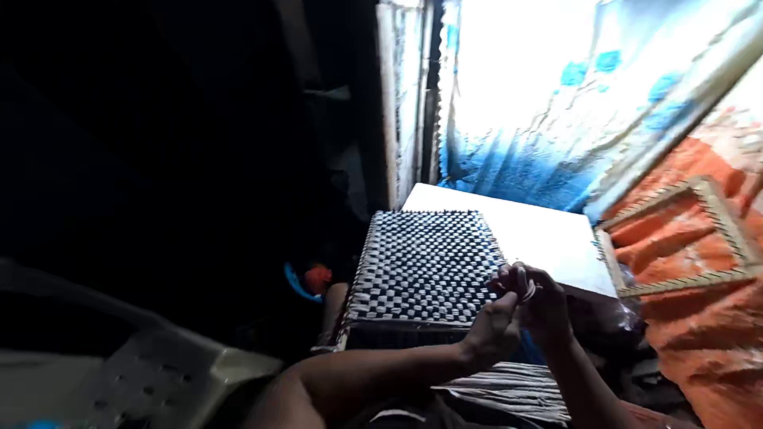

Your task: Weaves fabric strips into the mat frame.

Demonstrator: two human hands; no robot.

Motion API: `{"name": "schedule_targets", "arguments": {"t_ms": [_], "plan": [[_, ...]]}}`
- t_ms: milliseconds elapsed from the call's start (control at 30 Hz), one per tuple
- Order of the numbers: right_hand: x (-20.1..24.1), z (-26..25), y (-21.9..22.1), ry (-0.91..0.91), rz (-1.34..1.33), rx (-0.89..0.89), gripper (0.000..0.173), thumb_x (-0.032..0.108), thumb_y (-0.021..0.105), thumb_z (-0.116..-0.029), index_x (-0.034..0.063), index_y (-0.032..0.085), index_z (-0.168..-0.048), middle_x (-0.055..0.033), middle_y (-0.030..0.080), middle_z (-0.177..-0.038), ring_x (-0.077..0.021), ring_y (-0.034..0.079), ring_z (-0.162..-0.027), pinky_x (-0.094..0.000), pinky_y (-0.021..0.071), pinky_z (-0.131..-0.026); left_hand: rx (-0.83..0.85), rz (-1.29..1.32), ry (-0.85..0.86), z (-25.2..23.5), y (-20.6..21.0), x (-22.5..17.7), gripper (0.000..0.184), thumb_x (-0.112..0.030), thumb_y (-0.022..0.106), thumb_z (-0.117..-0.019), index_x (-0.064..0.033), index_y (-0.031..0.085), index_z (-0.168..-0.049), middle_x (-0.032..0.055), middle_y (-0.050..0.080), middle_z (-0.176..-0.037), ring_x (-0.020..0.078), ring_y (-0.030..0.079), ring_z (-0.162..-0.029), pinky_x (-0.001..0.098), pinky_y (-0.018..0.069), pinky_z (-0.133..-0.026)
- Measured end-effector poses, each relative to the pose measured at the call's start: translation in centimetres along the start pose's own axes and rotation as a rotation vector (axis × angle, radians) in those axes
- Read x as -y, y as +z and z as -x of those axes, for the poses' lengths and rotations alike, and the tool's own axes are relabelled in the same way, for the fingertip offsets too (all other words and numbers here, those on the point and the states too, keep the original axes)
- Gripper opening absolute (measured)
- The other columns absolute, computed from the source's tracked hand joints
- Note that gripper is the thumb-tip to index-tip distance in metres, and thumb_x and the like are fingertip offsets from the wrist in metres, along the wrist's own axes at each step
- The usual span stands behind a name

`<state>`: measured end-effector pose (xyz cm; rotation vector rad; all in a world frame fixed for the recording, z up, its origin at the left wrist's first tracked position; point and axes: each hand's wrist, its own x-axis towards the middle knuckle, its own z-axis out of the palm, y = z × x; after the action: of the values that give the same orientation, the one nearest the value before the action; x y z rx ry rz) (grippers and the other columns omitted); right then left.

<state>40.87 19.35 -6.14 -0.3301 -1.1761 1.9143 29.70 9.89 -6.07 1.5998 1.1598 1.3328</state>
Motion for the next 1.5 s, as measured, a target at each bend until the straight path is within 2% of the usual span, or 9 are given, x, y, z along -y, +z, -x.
{"name": "schedule_targets", "arguments": {"t_ms": [100, 167, 267, 367, 500, 733, 1100, 1333, 1500], "plan": [[-5.6, -1.5, 2.8, 0.056, 0.044, 0.253, 0.073, 0.061, 0.026, -0.1067, 0.0023, 0.068, -0.117, -0.0181, 0.074, -0.115, -0.0341, 0.070, -0.114, -0.0518, 0.0547, -0.104, -0.118, 0.101, 0.059, -0.4, -2.5, 0.7, 0.027, -0.015, 0.047, -0.1060, 0.0020, 0.065, -0.115, 0.0056, 0.065, -0.095, 0.0062, 0.062, -0.086, 0.0232, 0.0524, -0.080], [-8.6, -1.8, 4.4, 0.069, 0.154, 0.326, 0.049, 0.046, 0.050, -0.1068, 0.0023, 0.068, -0.120, -0.0138, 0.074, -0.114, -0.0271, 0.072, -0.106, -0.0468, 0.0596, -0.095, -0.140, 0.152, 0.006, -0.3, -6.5, -1.7, 0.021, -0.015, 0.049, -0.1072, -0.0050, 0.064, -0.117, -0.0008, 0.064, -0.090, 0.0009, 0.061, -0.077, 0.0179, 0.0535, -0.072], [-9.5, -4.2, 6.9, 0.344, 0.026, 0.450, 0.060, 0.067, 0.044, -0.0994, 0.0165, 0.072, -0.118, 0.0016, 0.073, -0.088, -0.0103, 0.070, -0.079, -0.0350, 0.0605, -0.079, -0.092, 0.388, 0.024, -0.6, -15.4, -4.1, 0.021, -0.015, 0.041, -0.1088, -0.0111, 0.060, -0.103, -0.0058, 0.054, -0.071, 0.0002, 0.049, -0.057, 0.0150, 0.0438, -0.052], [-9.5, -7.8, 6.7, 0.296, 0.158, 0.495, 0.059, 0.060, 0.037, -0.1034, 0.0224, 0.053, -0.146, 0.0030, 0.065, -0.075, -0.0071, 0.062, -0.068, -0.0324, 0.0578, -0.075, -0.291, 0.544, -0.008, 0.9, -22.7, -2.1, 0.022, -0.011, 0.042, -0.1044, -0.0105, 0.063, -0.097, -0.0031, 0.062, -0.076, 0.0077, 0.062, -0.069, 0.0267, 0.0561, -0.070], [-11.3, -10.1, 6.1, 0.341, 0.639, 0.686, 0.033, 0.031, 0.057, -0.1023, 0.0069, 0.077, -0.112, 0.0007, 0.073, -0.093, -0.0055, 0.066, -0.088, -0.0277, 0.0551, -0.088, -0.578, 0.670, -0.340, 6.4, -26.7, 2.5, 0.014, -0.017, 0.050, -0.1058, -0.0113, 0.063, -0.108, 0.0013, 0.068, -0.091, 0.0135, 0.069, -0.084, 0.0331, 0.0604, -0.084], [-15.9, -9.9, 7.9, 0.538, 1.115, 0.969, 0.033, 0.034, 0.057, -0.1040, 0.0091, 0.075, -0.117, -0.0040, 0.071, -0.104, -0.0076, 0.064, -0.085, -0.0328, 0.0534, -0.081, -0.734, 0.669, -0.589, 10.2, -26.3, 6.4, 0.016, -0.018, 0.048, -0.1078, -0.0081, 0.061, -0.109, 0.0023, 0.066, -0.087, 0.0130, 0.067, -0.078, 0.0297, 0.0588, -0.074], [-19.8, -5.0, 12.8, 0.311, 1.766, 0.764, 0.051, 0.048, 0.052, -0.0983, 0.0005, 0.069, -0.091, -0.0202, 0.070, -0.103, -0.0364, 0.066, -0.106, -0.0584, 0.0422, -0.101, -0.352, 0.101, -0.242, 11.7, -22.4, 7.7, 0.020, -0.016, 0.051, -0.1070, -0.0048, 0.067, -0.105, -0.0042, 0.050, -0.064, 0.0036, 0.043, -0.052, 0.0206, 0.0405, -0.053], [-20.3, -3.8, 11.4, 0.269, 1.545, 0.622, 0.051, 0.040, 0.067, -0.0903, 0.0001, 0.069, -0.122, -0.0215, 0.068, -0.126, -0.0366, 0.061, -0.124, -0.0596, 0.0366, -0.111, -0.078, -0.626, -0.367, 12.7, -20.2, 7.7, 0.032, -0.023, 0.050, -0.1049, -0.0011, 0.072, -0.111, 0.0167, 0.073, -0.099, 0.0274, 0.070, -0.095, 0.0480, 0.0538, -0.091], [-19.8, -5.8, 10.0, 0.497, 1.381, 0.705, 0.043, 0.030, 0.078, -0.0874, -0.0047, 0.066, -0.110, -0.0225, 0.068, -0.109, -0.0363, 0.063, -0.110, -0.0574, 0.0397, -0.107, 0.303, -1.021, -0.526, 12.4, -18.6, 6.2, 0.027, -0.017, 0.051, -0.1028, 0.0022, 0.069, -0.101, 0.0243, 0.071, -0.095, 0.0441, 0.068, -0.099, 0.0601, 0.0493, -0.091]]}}
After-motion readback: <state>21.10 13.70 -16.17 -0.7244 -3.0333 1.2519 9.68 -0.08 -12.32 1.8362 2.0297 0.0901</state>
